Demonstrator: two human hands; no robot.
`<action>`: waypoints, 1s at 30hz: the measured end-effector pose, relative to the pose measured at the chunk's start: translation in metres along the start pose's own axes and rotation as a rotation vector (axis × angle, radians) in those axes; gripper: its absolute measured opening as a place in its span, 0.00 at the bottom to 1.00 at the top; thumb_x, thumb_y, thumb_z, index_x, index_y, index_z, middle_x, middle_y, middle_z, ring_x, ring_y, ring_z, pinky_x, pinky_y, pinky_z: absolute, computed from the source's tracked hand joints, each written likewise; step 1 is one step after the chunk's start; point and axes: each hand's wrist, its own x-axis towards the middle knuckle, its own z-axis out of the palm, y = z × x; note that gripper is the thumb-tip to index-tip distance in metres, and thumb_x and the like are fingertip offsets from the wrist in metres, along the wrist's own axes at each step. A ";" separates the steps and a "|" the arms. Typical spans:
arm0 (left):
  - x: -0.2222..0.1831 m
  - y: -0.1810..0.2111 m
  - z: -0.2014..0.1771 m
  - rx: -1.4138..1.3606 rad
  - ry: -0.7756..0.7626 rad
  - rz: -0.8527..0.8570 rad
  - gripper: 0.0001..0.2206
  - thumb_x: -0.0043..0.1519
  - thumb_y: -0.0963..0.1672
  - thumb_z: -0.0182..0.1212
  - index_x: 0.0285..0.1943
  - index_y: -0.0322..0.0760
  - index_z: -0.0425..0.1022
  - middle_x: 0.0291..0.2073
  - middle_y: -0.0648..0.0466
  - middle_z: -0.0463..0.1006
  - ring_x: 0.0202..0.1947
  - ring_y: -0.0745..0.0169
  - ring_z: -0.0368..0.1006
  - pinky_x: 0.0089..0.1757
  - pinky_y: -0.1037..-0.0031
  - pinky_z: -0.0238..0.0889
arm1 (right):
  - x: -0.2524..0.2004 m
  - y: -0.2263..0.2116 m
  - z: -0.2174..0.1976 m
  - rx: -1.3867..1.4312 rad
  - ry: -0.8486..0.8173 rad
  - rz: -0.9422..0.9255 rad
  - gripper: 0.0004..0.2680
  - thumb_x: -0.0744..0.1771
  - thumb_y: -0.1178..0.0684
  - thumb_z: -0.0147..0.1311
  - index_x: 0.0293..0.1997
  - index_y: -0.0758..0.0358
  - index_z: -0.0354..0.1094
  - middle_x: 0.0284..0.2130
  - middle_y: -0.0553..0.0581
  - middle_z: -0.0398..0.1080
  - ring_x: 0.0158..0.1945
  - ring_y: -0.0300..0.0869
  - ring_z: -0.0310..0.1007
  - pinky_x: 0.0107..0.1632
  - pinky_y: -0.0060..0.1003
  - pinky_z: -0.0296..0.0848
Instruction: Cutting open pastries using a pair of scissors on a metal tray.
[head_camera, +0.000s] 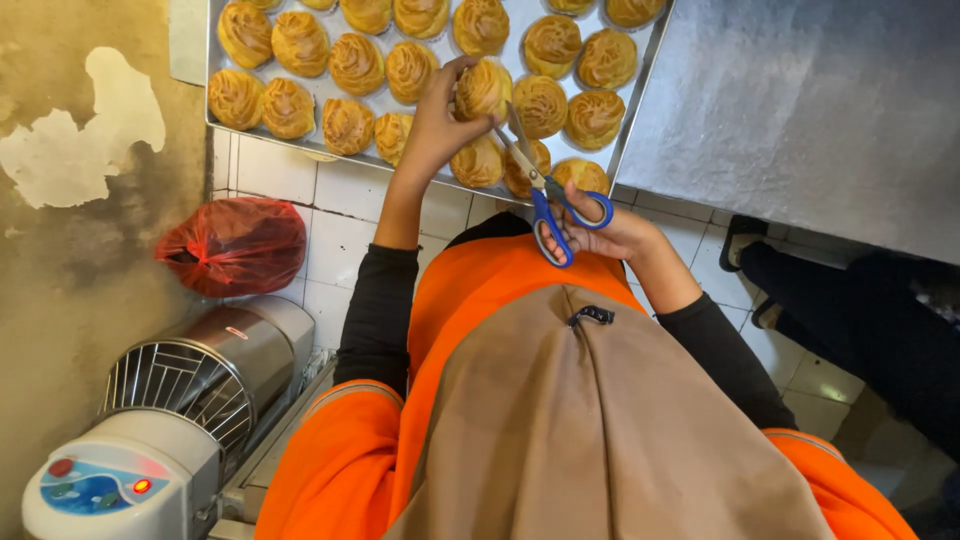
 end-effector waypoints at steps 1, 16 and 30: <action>-0.001 0.002 -0.002 0.003 0.003 0.002 0.32 0.52 0.40 0.74 0.66 0.32 0.65 0.57 0.42 0.72 0.58 0.45 0.74 0.57 0.63 0.71 | 0.002 -0.003 0.006 -0.003 -0.003 -0.001 0.28 0.66 0.25 0.46 0.39 0.70 0.70 0.28 0.61 0.72 0.28 0.43 0.72 0.32 0.32 0.73; 0.009 -0.005 0.009 0.439 -0.018 -0.113 0.36 0.50 0.50 0.78 0.66 0.35 0.66 0.50 0.46 0.71 0.51 0.48 0.74 0.49 0.63 0.70 | 0.023 -0.004 0.025 -0.151 0.483 -0.090 0.20 0.66 0.33 0.55 0.27 0.64 0.64 0.19 0.55 0.65 0.20 0.37 0.61 0.25 0.28 0.61; 0.109 -0.092 0.042 0.831 0.146 0.107 0.30 0.45 0.44 0.72 0.60 0.38 0.70 0.55 0.48 0.69 0.50 0.39 0.66 0.39 0.60 0.73 | 0.002 -0.008 0.010 0.189 0.147 -0.264 0.20 0.69 0.33 0.49 0.39 0.66 0.69 0.29 0.60 0.71 0.27 0.42 0.69 0.32 0.33 0.70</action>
